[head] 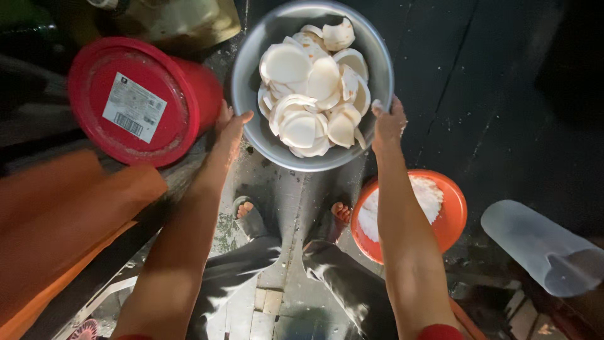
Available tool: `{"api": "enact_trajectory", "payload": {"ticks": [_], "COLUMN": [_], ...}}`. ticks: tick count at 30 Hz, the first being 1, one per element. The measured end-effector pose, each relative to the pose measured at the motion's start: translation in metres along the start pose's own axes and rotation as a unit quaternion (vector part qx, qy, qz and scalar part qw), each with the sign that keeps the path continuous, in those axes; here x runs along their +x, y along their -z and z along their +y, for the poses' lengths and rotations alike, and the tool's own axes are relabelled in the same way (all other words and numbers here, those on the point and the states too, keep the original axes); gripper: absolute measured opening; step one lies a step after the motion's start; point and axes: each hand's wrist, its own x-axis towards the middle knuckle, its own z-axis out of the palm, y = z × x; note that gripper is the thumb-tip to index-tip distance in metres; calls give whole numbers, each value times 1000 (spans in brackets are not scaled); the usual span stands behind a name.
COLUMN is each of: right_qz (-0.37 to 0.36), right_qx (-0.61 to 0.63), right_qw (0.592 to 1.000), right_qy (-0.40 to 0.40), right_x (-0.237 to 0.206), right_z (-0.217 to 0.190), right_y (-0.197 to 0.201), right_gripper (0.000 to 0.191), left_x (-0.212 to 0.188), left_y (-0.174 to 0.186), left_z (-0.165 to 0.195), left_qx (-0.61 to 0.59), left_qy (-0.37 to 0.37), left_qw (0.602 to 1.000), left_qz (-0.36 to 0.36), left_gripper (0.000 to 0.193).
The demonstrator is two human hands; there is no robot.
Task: The person grates coconut pieces by hand against a manual grater, collecting the grated coconut into a green basin. They occasionally use a blue spatula to scrape the grater and transfer the grated coconut into the basin.
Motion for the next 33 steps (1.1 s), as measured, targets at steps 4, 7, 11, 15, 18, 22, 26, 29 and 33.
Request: {"api": "enact_trajectory", "payload": {"ticks": [4,7,11,15,18,22,26,29,33], "right_qz": [92,181,166,210,210,165,132,96,1], "right_qx": [111,94,67,7,-102,-130,-221,-213,-151], "right_qw": [989,977,984,976,972,974,965,970,984], "right_qy": [-25,-66,22,55,2,80,58,74,97], "right_x": [8,7,-19,-73,-134,-238,-339,-394,-448], "right_z": [3,20,49,54,34,-12,-67,-97,-117], "right_y": [-11,-2,41,102,147,189,213,208,174], "right_gripper": [29,36,32,35,29,26,18,25,31], "left_x": [9,7,-28,-97,-165,-285,-414,-490,-545], "left_y": [-1,-3,9,29,56,115,189,230,293], "left_z": [8,3,-31,-59,-76,-81,-65,-55,-53], "left_qx": [86,144,135,163,119,178,264,224,152], "left_qy": [52,36,-83,-9,-35,73,-10,31,35], "left_qw": [994,984,983,982,987,973,945,934,926], "left_qz": [42,93,97,96,104,125,193,277,344], "left_gripper": [63,33,21,37,70,38,48,46,48]}}
